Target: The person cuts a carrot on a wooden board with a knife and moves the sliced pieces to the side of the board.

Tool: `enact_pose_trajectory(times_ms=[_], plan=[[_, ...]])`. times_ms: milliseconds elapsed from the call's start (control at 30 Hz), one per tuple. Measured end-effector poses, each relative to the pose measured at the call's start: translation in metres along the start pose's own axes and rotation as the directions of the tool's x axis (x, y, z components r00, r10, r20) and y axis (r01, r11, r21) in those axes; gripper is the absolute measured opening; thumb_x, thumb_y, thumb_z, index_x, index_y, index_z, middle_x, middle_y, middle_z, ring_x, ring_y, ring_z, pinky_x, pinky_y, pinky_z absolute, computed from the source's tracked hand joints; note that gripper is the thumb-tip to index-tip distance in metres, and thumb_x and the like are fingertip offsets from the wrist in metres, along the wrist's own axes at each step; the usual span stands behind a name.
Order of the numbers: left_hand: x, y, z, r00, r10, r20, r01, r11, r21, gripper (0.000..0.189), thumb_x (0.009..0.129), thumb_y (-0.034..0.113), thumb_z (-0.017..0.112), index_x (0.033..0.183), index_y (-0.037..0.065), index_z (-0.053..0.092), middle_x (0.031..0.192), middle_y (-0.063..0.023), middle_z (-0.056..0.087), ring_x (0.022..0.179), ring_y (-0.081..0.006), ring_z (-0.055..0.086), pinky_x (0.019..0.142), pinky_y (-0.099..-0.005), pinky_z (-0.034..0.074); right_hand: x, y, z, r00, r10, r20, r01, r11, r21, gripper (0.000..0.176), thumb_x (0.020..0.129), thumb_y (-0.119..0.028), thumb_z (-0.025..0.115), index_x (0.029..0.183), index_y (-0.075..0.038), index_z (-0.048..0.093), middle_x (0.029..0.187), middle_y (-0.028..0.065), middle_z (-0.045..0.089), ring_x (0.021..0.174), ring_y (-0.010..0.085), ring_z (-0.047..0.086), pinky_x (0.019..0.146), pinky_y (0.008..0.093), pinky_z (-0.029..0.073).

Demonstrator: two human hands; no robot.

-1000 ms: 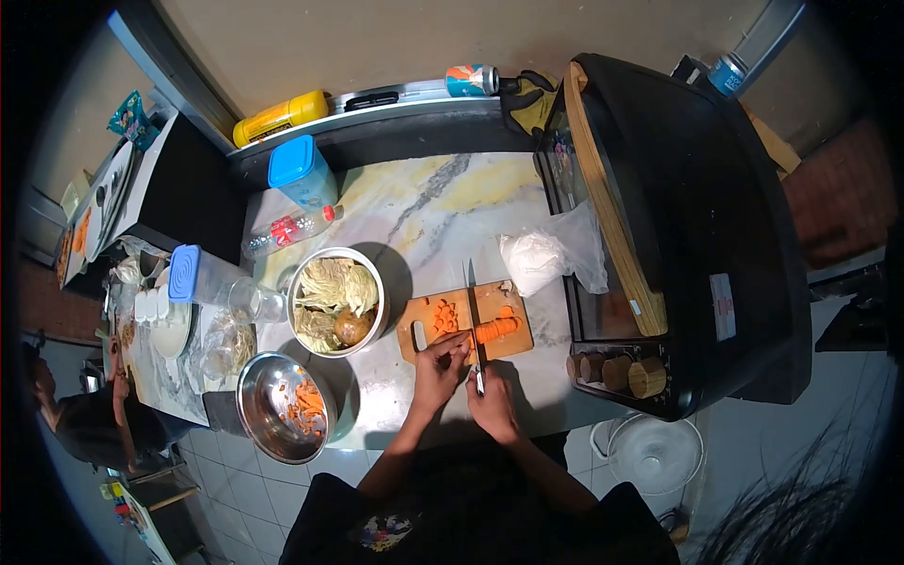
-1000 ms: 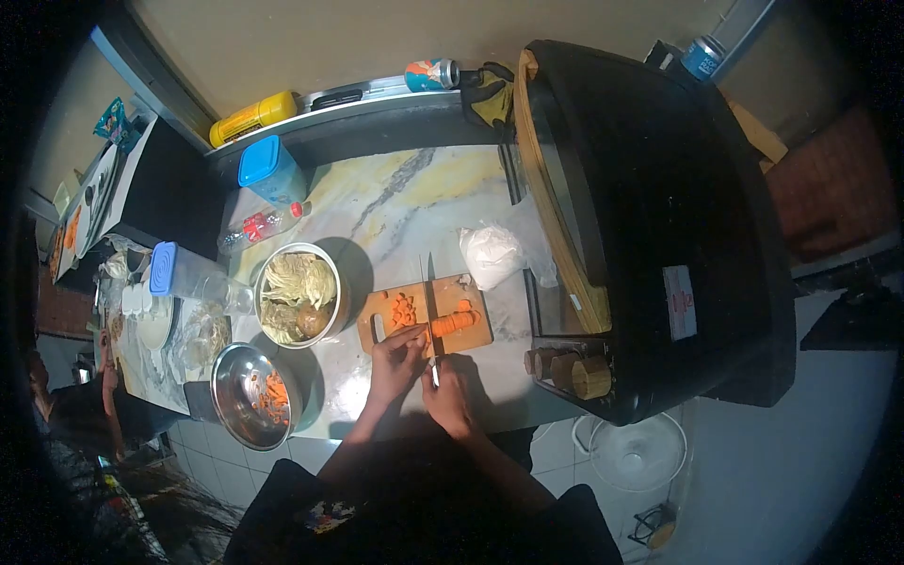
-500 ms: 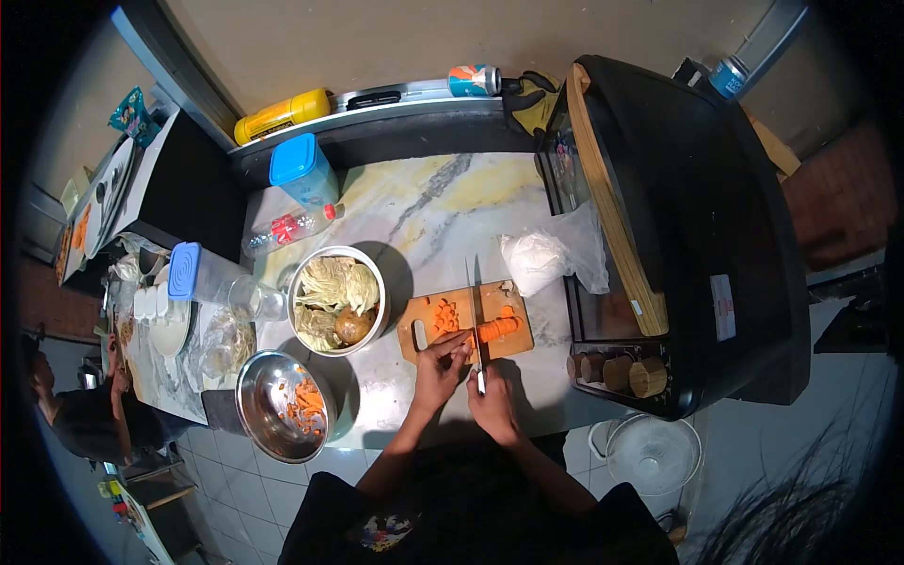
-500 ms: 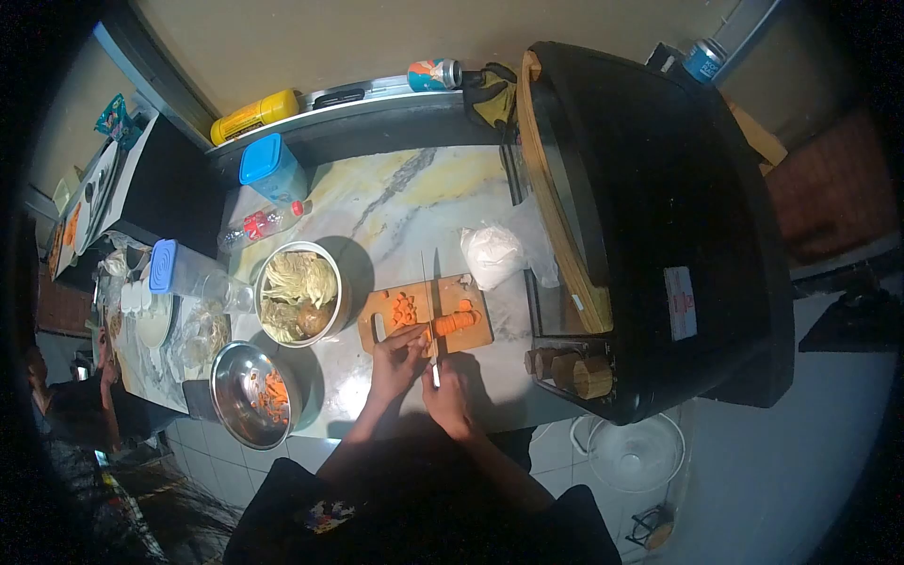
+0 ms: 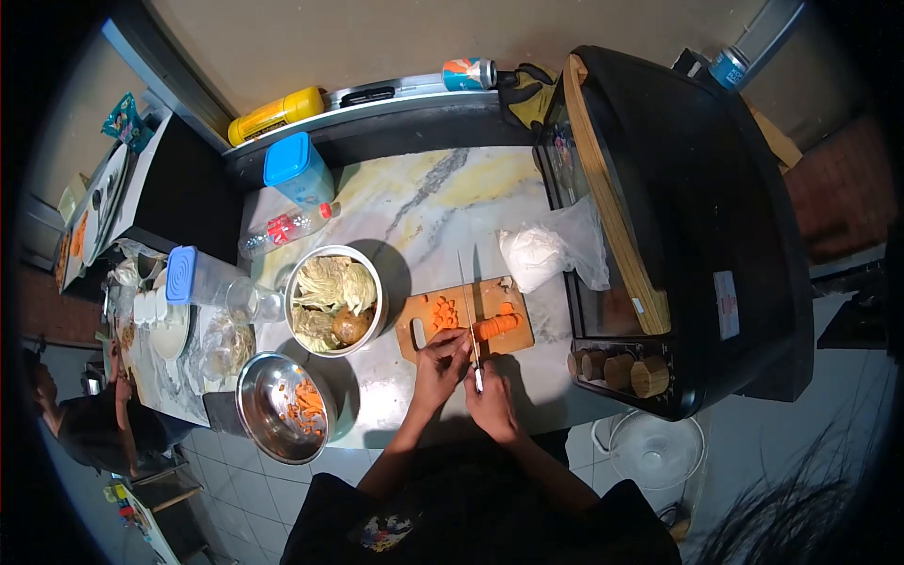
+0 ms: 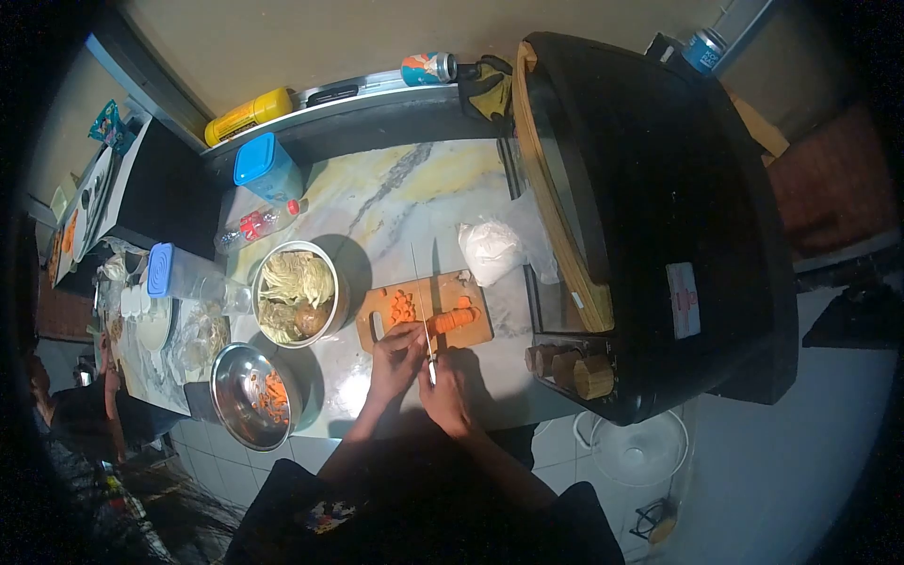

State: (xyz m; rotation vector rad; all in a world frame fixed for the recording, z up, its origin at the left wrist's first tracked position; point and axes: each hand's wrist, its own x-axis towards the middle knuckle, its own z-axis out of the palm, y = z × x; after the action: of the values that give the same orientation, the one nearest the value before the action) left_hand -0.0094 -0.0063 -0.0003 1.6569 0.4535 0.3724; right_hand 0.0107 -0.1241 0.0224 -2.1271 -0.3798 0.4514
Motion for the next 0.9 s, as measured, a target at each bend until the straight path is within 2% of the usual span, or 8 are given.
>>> enact_pose_trajectory(times_ms=[67,100,167,500,567,767,900], plan=[[-0.001,0.003,0.0,0.995,-0.09,0.032,0.092,0.993,-0.072,0.019,0.091,0.004,0.057,0.104,-0.006,0.065,0.106,-0.0155,0.061,0.094,-0.0183,0.059,0.077,-0.0275,0.048,0.0,0.008,0.004,0.998,-0.056,-0.008,0.055,0.997,-0.051,0.017,0.088,-0.016,0.056,0.088,0.001,0.052,0.068,0.0233,0.057,0.066,0.0454,0.056,0.062,0.054,0.041],[-0.001,0.004,-0.001,0.995,-0.091,0.033,0.093,0.993,-0.071,0.019,0.091,0.004,0.057,0.104,-0.006,0.065,0.106,-0.0155,0.061,0.094,-0.0183,0.059,0.077,-0.0275,0.048,0.0,0.007,0.004,0.999,-0.054,-0.008,0.054,0.997,-0.05,0.017,0.088,-0.016,0.056,0.088,0.001,0.052,0.068,0.0233,0.057,0.066,0.0454,0.056,0.062,0.054,0.041],[-0.001,0.006,-0.001,0.998,-0.053,0.038,0.056,0.996,-0.073,0.019,0.091,0.003,0.056,0.105,-0.006,0.065,0.108,-0.0146,0.06,0.094,-0.0177,0.058,0.076,-0.0266,0.048,0.0,0.005,0.004,0.999,-0.038,-0.005,0.038,0.999,-0.032,0.017,0.087,-0.015,0.056,0.089,0.001,0.051,0.07,0.0241,0.058,0.067,0.0454,0.056,0.062,0.0549,0.041],[-0.001,0.002,-0.002,0.994,-0.089,0.057,0.091,0.995,-0.045,0.019,0.092,0.003,0.056,0.105,-0.005,0.066,0.109,-0.0141,0.059,0.094,-0.0184,0.058,0.078,-0.0276,0.048,-0.001,0.008,0.007,0.997,-0.08,-0.023,0.077,0.993,-0.088,0.019,0.086,-0.013,0.057,0.096,0.002,0.051,0.074,0.0248,0.059,0.07,0.0469,0.057,0.064,0.0544,0.044],[0.0,0.0,-0.002,1.0,0.003,0.019,-0.003,1.0,-0.007,0.019,0.089,0.005,0.061,0.104,-0.005,0.067,0.103,-0.0162,0.063,0.089,-0.0198,0.062,0.074,-0.0284,0.052,-0.001,0.01,0.007,0.996,-0.084,-0.002,0.084,0.995,-0.056,0.02,0.086,-0.013,0.057,0.097,0.002,0.05,0.074,0.0264,0.06,0.071,0.0476,0.057,0.063,0.0547,0.044],[0.001,0.003,-0.002,0.999,-0.025,0.02,0.026,0.999,-0.038,0.019,0.089,0.004,0.061,0.105,-0.004,0.067,0.102,-0.0161,0.063,0.088,-0.0193,0.061,0.075,-0.028,0.05,0.0,0.0,0.003,1.0,0.01,0.026,-0.009,0.999,-0.045,0.019,0.088,-0.015,0.055,0.093,0.002,0.048,0.069,0.0277,0.059,0.07,0.0482,0.057,0.062,0.0561,0.043],[0.002,-0.001,-0.002,0.999,-0.029,0.022,0.029,0.999,-0.024,0.02,0.089,0.003,0.061,0.106,-0.003,0.067,0.101,-0.0152,0.063,0.087,-0.0174,0.061,0.074,-0.0271,0.05,0.0,-0.002,0.001,0.999,-0.041,-0.003,0.041,0.997,-0.071,0.018,0.088,-0.015,0.055,0.09,0.002,0.048,0.068,0.0265,0.058,0.069,0.0477,0.057,0.061,0.0555,0.043]])
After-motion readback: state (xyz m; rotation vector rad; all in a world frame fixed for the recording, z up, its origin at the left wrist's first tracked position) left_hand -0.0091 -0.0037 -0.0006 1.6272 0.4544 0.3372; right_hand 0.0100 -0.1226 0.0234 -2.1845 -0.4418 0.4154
